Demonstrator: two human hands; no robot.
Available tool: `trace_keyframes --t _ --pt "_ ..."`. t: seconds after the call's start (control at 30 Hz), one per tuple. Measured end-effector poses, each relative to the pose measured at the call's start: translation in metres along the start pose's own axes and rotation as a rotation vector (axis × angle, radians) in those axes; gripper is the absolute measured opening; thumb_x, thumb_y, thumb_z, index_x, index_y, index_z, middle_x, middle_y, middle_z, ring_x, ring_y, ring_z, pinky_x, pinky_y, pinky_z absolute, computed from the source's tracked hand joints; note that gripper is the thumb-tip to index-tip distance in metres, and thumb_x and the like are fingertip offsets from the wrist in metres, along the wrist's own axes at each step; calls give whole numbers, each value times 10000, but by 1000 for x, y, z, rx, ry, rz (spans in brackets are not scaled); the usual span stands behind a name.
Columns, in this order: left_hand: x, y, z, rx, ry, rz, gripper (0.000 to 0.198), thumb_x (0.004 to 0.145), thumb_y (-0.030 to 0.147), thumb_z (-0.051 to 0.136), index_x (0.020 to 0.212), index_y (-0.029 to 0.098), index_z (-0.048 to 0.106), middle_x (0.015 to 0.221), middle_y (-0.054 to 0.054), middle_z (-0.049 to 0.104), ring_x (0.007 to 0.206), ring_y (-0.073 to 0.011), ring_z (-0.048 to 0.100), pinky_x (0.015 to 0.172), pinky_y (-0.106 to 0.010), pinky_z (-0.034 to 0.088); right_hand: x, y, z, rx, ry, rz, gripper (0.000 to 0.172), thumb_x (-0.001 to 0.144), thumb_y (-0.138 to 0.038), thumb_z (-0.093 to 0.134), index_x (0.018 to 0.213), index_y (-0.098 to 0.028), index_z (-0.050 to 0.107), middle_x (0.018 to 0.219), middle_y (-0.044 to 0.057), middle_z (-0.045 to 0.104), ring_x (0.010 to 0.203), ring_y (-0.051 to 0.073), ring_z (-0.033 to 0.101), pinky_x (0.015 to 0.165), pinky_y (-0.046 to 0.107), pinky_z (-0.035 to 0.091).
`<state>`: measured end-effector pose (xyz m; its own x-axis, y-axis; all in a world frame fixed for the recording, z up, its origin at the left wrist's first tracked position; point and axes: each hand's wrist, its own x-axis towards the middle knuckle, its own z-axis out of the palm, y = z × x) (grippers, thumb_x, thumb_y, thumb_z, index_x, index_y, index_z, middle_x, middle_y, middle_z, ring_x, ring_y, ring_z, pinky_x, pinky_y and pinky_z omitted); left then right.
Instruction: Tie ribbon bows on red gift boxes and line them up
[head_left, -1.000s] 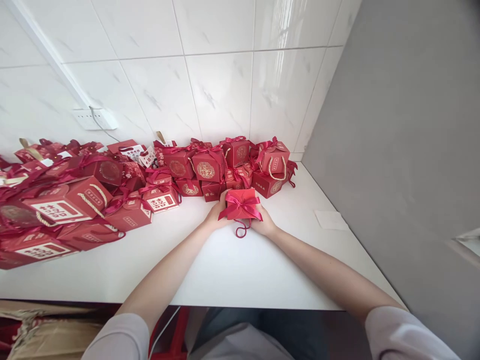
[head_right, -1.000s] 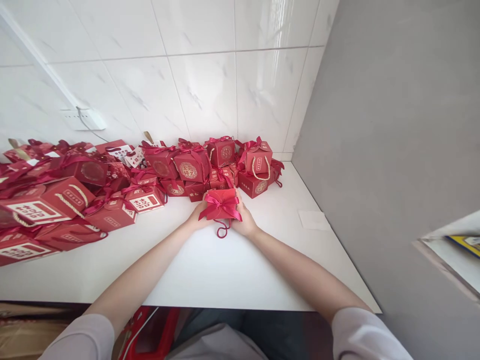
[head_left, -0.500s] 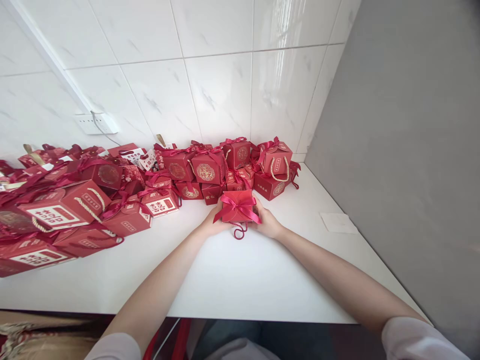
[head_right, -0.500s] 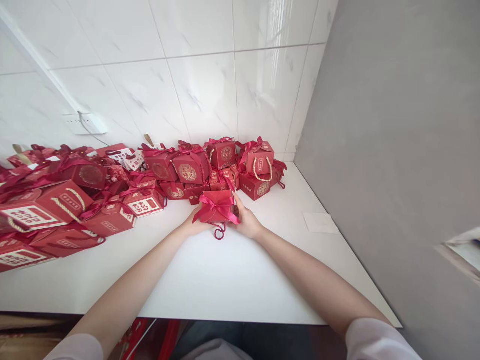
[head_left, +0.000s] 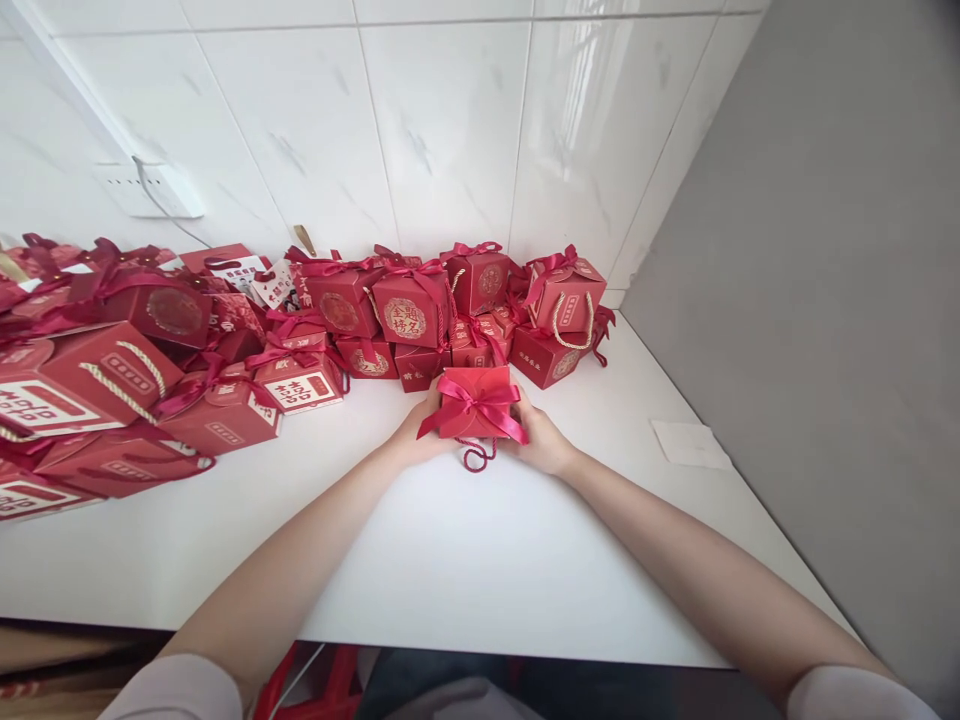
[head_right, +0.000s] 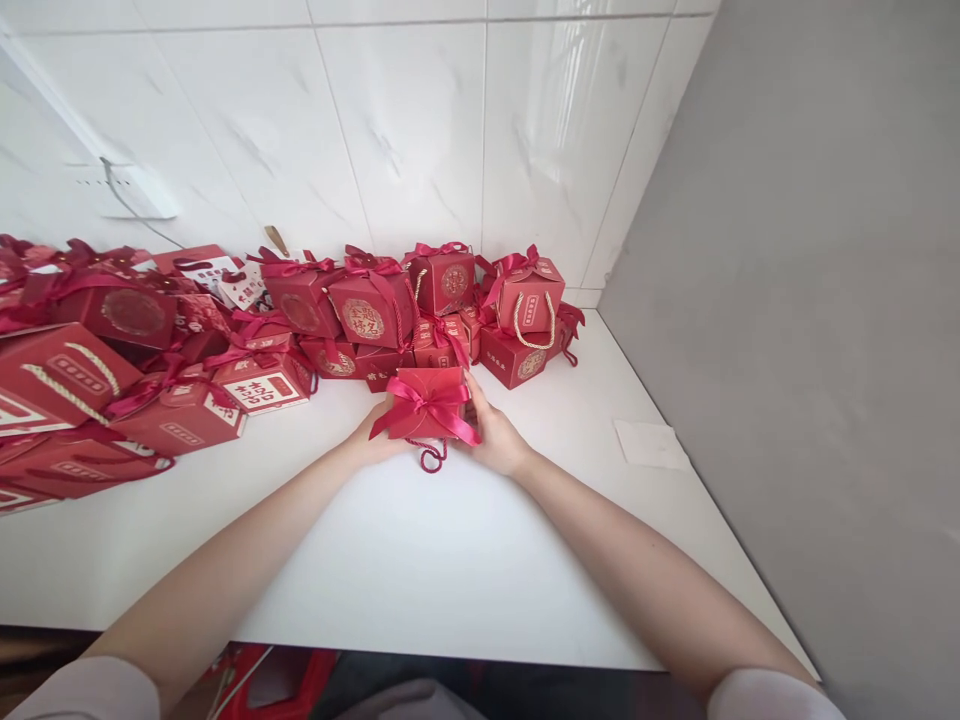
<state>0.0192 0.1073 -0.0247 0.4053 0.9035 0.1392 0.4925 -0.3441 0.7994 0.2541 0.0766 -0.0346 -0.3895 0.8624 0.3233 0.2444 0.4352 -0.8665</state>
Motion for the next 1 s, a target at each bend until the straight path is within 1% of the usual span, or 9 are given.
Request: trace_keyframes --t 0.1,0.2,0.33,0.4,0.5,0.6,0.7,0.8,1.0 --pt "0 -2 1 -9 0 9 655 662 435 819 1190 160 545 1144 -101 701 1061 -340 678 834 -430 566 -1 0 -1 -5 -4 7 991 796 -264 718 1571 -241 101 1143 91 699 1001 256 706 892 387 553" --pt "0 -5 -1 -52 1 68 646 674 366 802 1217 170 513 1153 -88 695 1038 -324 683 829 -402 571 -1 0 -3 -16 -8 11 926 791 -259 718 1543 -244 178 1175 99 700 1017 265 707 894 396 557" --pt "0 -2 -6 -101 -40 144 740 682 295 764 1331 210 419 1176 -73 679 1030 -306 681 842 -402 579 -1 2 -4 -30 -8 10 823 791 -277 717 1484 -236 274 1177 93 701 1005 272 709 875 399 568" --pt "-1 2 -9 -111 -51 165 749 685 291 756 1340 215 402 1220 -84 659 1072 -310 666 875 -413 574 -1 4 -4 -29 -4 18 800 794 -286 716 1471 -237 293 1188 96 695 1017 273 706 876 398 569" --pt "-2 8 -11 -120 -66 192 703 695 304 750 1302 203 410 1302 -108 613 1168 -322 620 945 -429 550 -2 6 -4 -34 0 31 757 793 -274 715 1446 -240 334 1227 101 679 1043 274 701 893 397 564" --pt "-2 10 -10 -127 -84 180 641 690 336 755 1231 194 442 1278 -114 619 1186 -337 610 934 -437 554 -2 6 -5 -57 -1 34 723 777 -240 720 1416 -234 381 1185 92 695 1019 271 706 884 387 566" --pt "-2 8 -7 -128 -89 149 586 685 339 748 1178 196 468 1206 -107 648 1110 -336 650 861 -433 576 -2 4 -6 -67 1 38 737 772 -232 721 1422 -233 375 1176 88 700 1018 273 706 881 383 566" --pt "-1 5 -5 -117 -88 129 584 674 316 751 1173 198 470 1214 -108 647 1069 -328 665 831 -431 580 -3 3 -6 -60 -4 45 734 784 -250 717 1429 -228 368 1192 97 695 1049 278 698 893 386 560" --pt "-2 1 -4 -95 -92 107 551 706 281 748 1181 175 490 1258 -115 642 1112 -313 652 899 -436 565 -3 2 -7 -44 -10 35 745 783 -239 719 1434 -227 357 1187 99 692 1043 269 699 898 380 561"
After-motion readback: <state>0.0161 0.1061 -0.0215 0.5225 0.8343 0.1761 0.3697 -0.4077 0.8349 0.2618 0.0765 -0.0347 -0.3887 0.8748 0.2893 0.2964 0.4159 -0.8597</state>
